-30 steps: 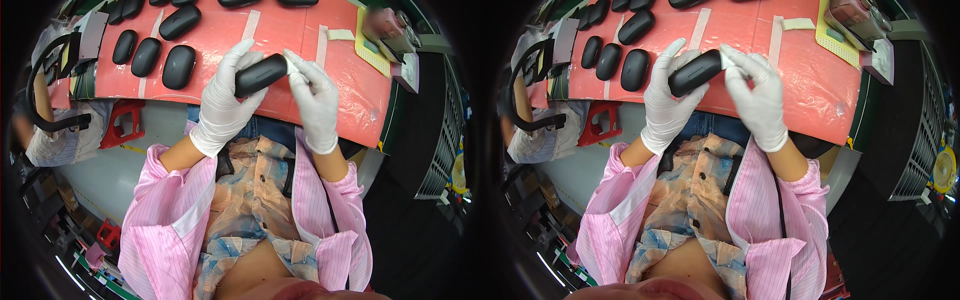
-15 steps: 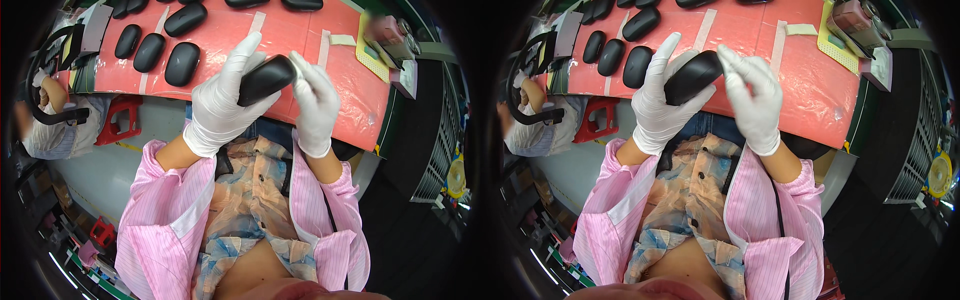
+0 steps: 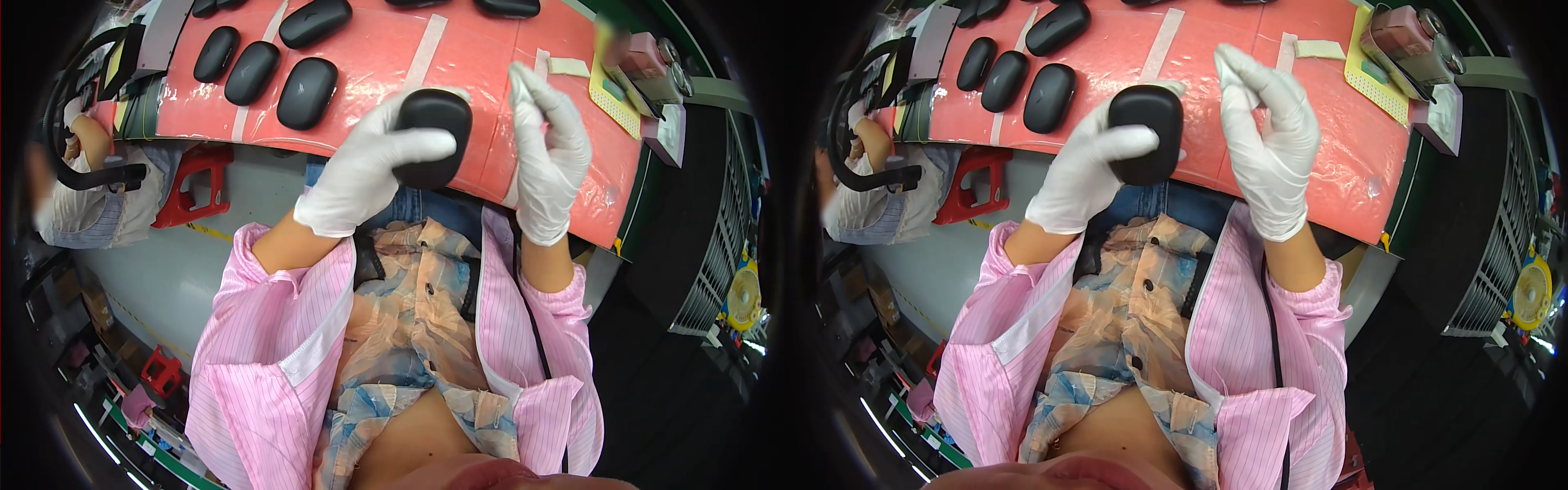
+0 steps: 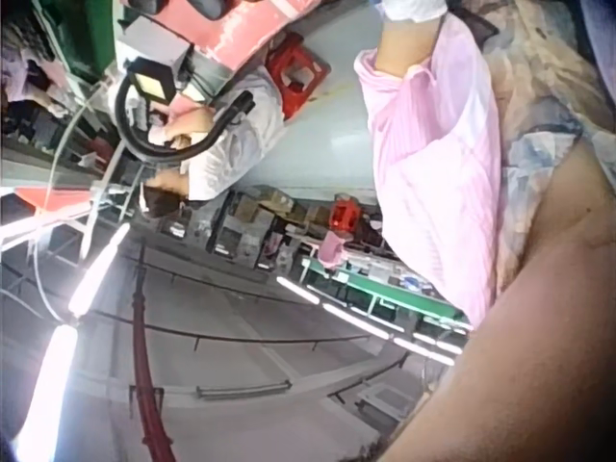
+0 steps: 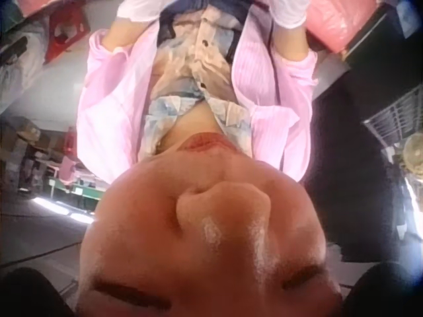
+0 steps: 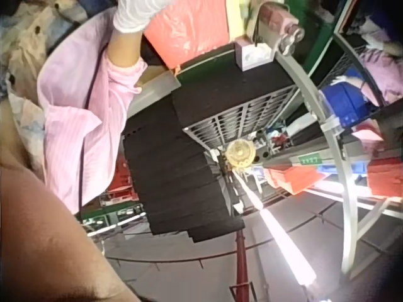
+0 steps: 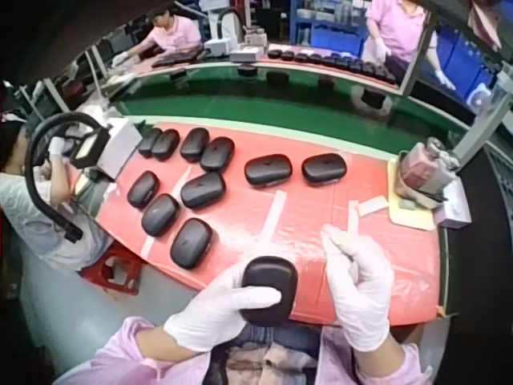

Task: Inspecting and assembling wireless headphone charging cases on a factory production line.

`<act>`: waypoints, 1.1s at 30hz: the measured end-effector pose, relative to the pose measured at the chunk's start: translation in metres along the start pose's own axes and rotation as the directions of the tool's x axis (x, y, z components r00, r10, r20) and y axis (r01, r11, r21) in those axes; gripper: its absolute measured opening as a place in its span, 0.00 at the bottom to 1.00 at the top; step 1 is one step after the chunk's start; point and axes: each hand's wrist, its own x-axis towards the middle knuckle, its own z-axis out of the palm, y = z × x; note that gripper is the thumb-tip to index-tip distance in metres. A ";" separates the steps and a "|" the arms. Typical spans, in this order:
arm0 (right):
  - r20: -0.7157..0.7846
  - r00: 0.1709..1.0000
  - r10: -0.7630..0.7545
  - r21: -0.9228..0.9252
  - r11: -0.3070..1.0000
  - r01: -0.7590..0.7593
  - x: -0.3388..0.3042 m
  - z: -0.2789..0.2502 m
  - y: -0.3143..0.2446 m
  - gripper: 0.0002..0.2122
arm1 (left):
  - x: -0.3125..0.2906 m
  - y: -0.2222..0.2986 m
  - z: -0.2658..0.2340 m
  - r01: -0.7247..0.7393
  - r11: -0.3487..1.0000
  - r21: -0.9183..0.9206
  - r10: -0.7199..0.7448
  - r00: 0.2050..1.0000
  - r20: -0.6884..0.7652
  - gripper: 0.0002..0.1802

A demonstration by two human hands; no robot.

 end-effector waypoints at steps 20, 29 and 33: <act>0.354 0.844 -0.404 -0.142 0.869 0.475 -0.048 0.018 0.008 0.17 | 0.009 -0.006 -0.001 0.053 0.772 -0.633 -0.029 0.998 0.048 0.18; 0.121 0.970 -0.209 -0.124 0.967 0.224 0.015 -0.004 -0.005 0.16 | 0.018 -0.013 0.005 0.100 0.859 -0.502 -0.159 0.984 -0.077 0.25; 0.447 0.856 -0.260 -0.011 0.955 0.296 0.022 0.010 -0.015 0.16 | 0.019 -0.016 0.006 0.203 0.844 -0.497 -0.240 0.971 -0.012 0.31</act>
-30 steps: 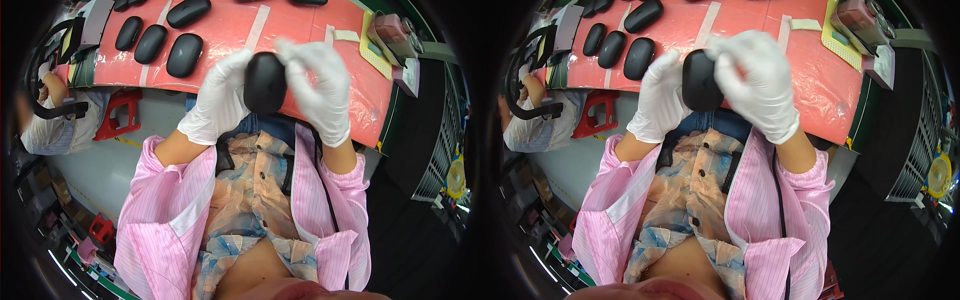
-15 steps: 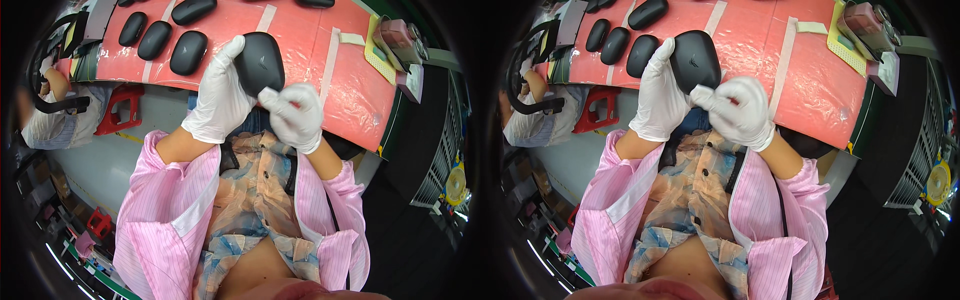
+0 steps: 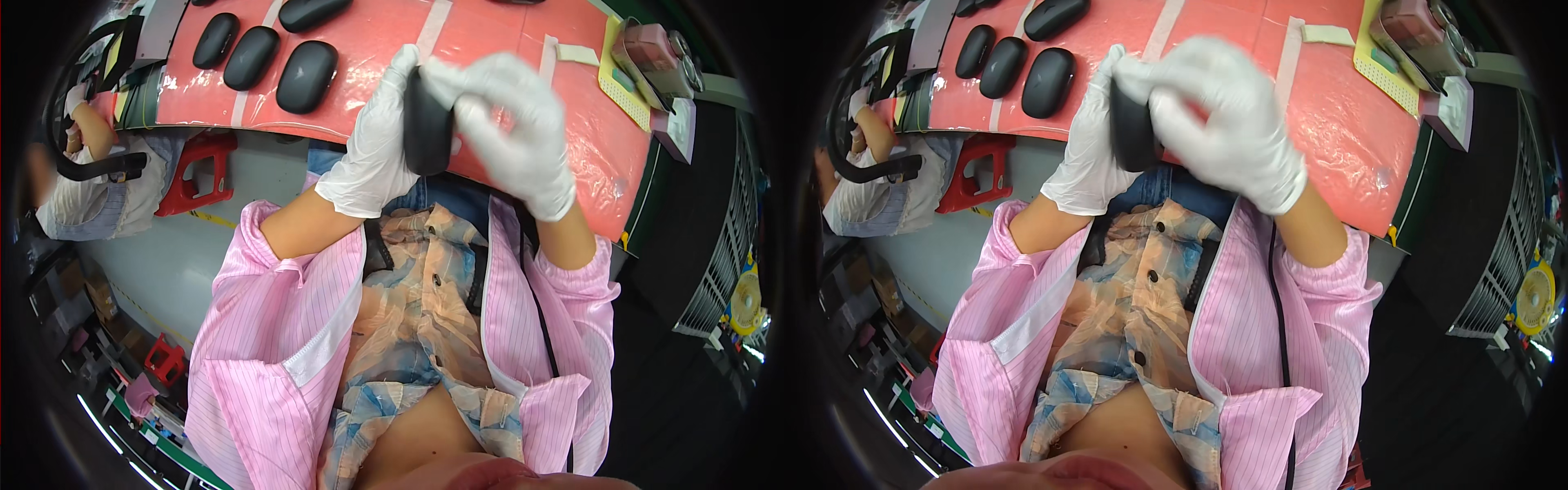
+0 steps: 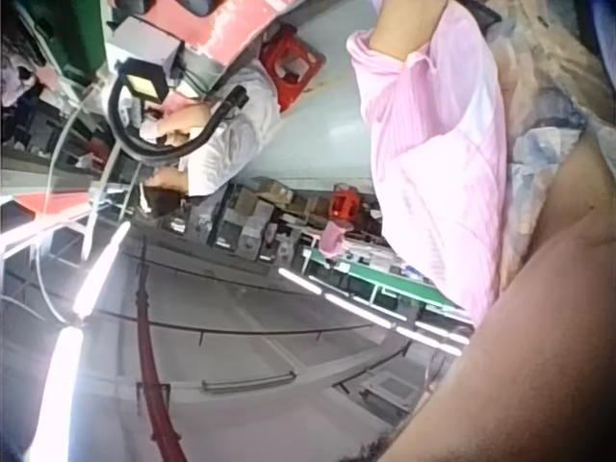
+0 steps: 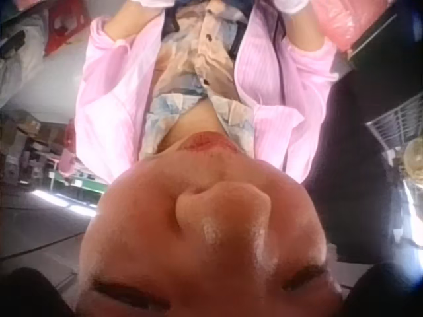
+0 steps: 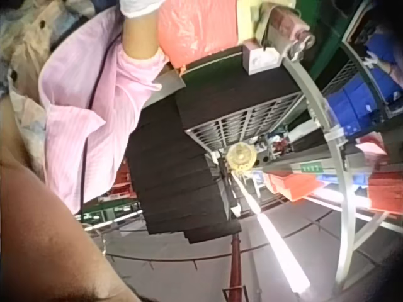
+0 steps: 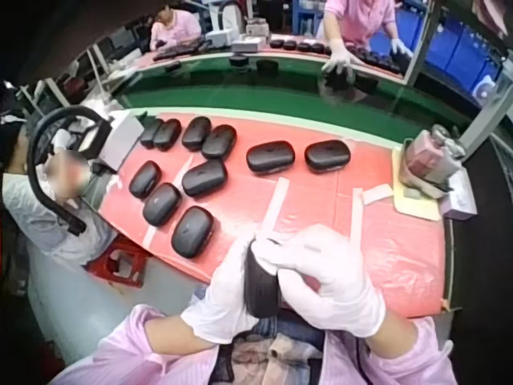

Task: Inspecting and assembling wireless headphone charging cases on a factory production line.

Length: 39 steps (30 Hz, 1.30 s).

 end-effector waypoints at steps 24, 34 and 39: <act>-0.173 0.969 -0.177 -0.035 0.984 0.174 -0.050 0.007 -0.004 0.18 | 0.024 -0.001 0.001 0.343 0.836 -0.429 -0.019 0.798 0.602 0.60; -0.189 0.937 0.292 -0.133 0.938 -0.319 -0.065 -0.007 0.011 0.34 | 0.019 -0.001 0.001 -0.406 0.913 0.027 0.401 0.909 0.113 0.20; -0.312 0.933 0.180 -0.171 0.955 -0.242 -0.044 0.001 -0.012 0.30 | 0.006 0.007 0.033 -0.572 0.649 0.502 0.414 0.818 0.398 0.24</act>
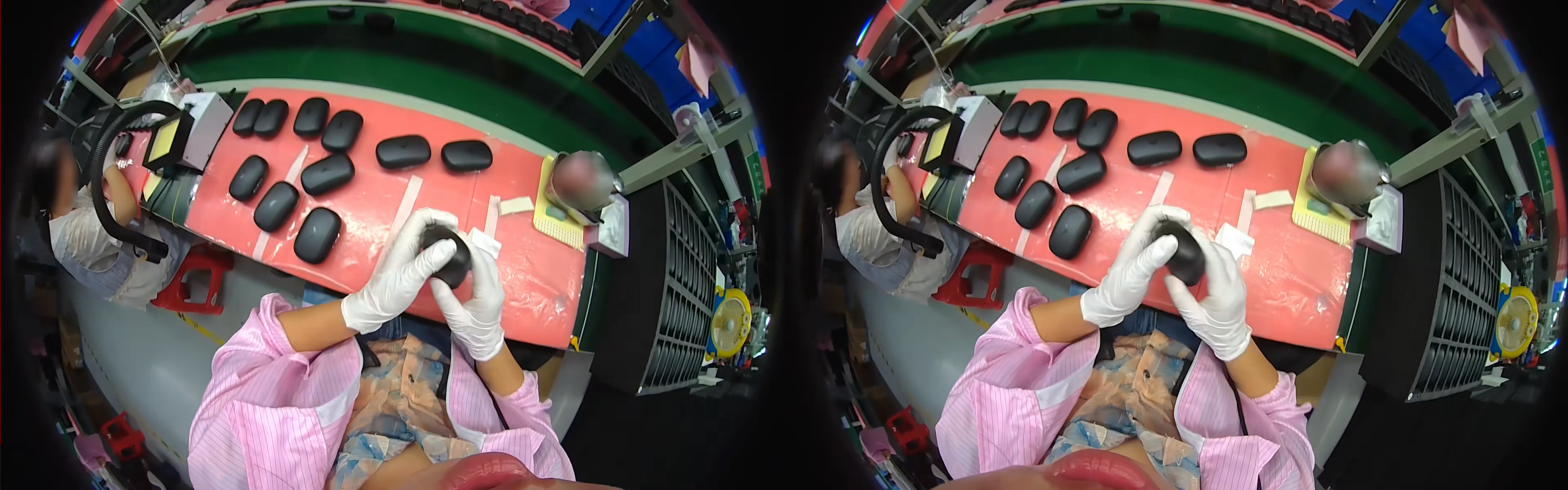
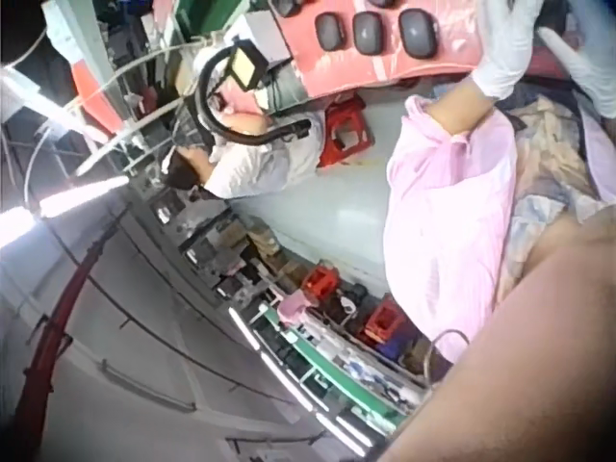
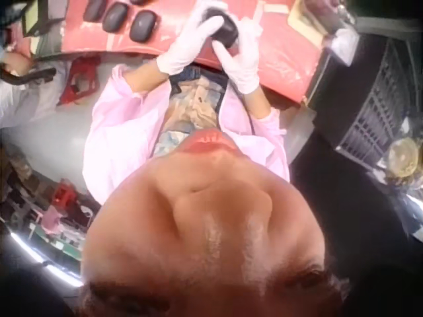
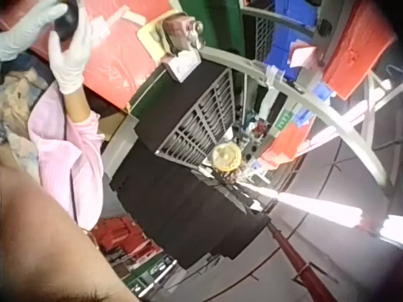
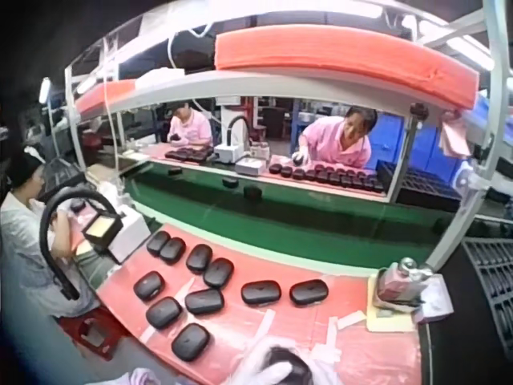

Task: Inspecting and assembling wireless headphone charging cases on a factory production line.

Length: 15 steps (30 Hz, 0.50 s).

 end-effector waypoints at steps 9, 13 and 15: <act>-0.440 0.827 0.350 0.309 0.924 -0.226 -0.014 -0.086 0.075 0.27 | 0.002 0.195 0.014 -0.569 0.610 0.552 0.716 0.694 -0.075 0.65; -0.417 0.801 0.430 0.248 0.901 -0.355 -0.043 -0.095 0.118 0.24 | 0.021 0.204 -0.004 -0.682 0.469 0.562 0.824 0.566 0.000 0.63; -0.355 0.819 0.452 -0.010 0.874 -0.487 -0.051 -0.108 0.125 0.20 | 0.023 0.216 -0.007 -0.728 0.409 0.550 0.856 0.515 0.044 0.62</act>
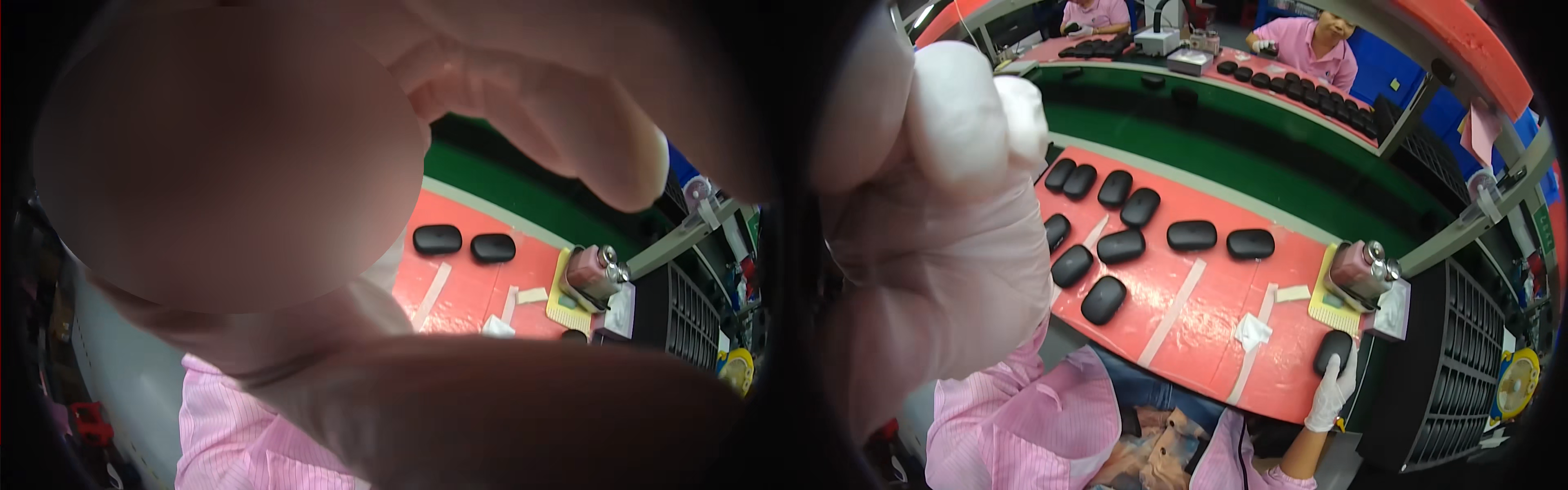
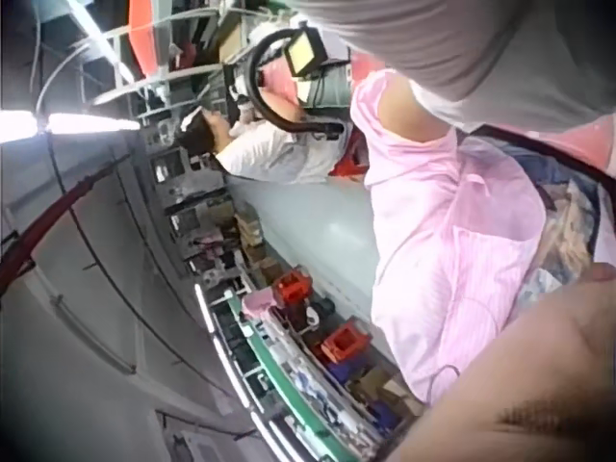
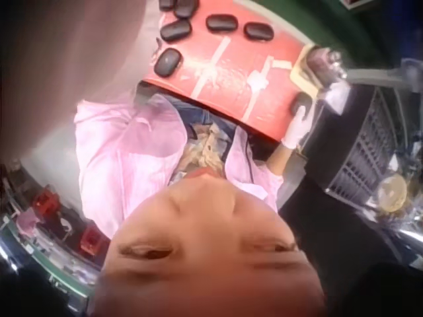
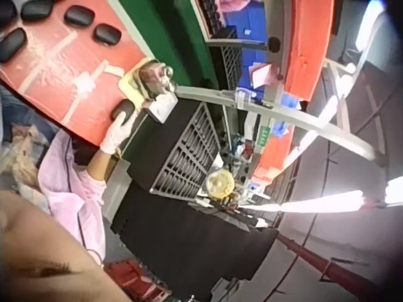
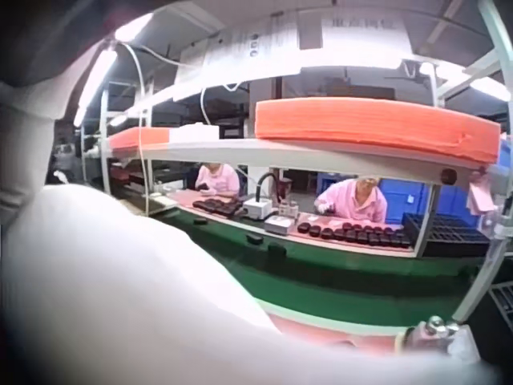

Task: Inspecting and assembling wireless headphone charging cases on a factory production line.

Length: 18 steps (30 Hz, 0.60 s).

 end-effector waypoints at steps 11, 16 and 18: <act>-0.255 0.939 -0.230 -0.396 0.911 0.116 0.011 0.008 -0.004 0.20 | -0.006 0.004 -0.010 -0.013 0.996 -0.090 0.014 1.000 0.009 0.58; -0.305 0.896 -0.322 -0.306 0.924 0.228 -0.016 0.013 -0.043 0.21 | -0.007 -0.075 -0.033 0.000 1.000 0.000 0.001 0.923 0.384 0.39; -0.123 0.919 -0.374 -0.332 0.888 0.317 -0.035 0.023 -0.059 0.22 | -0.006 -0.126 -0.034 0.111 0.957 0.269 -0.241 0.820 0.520 0.33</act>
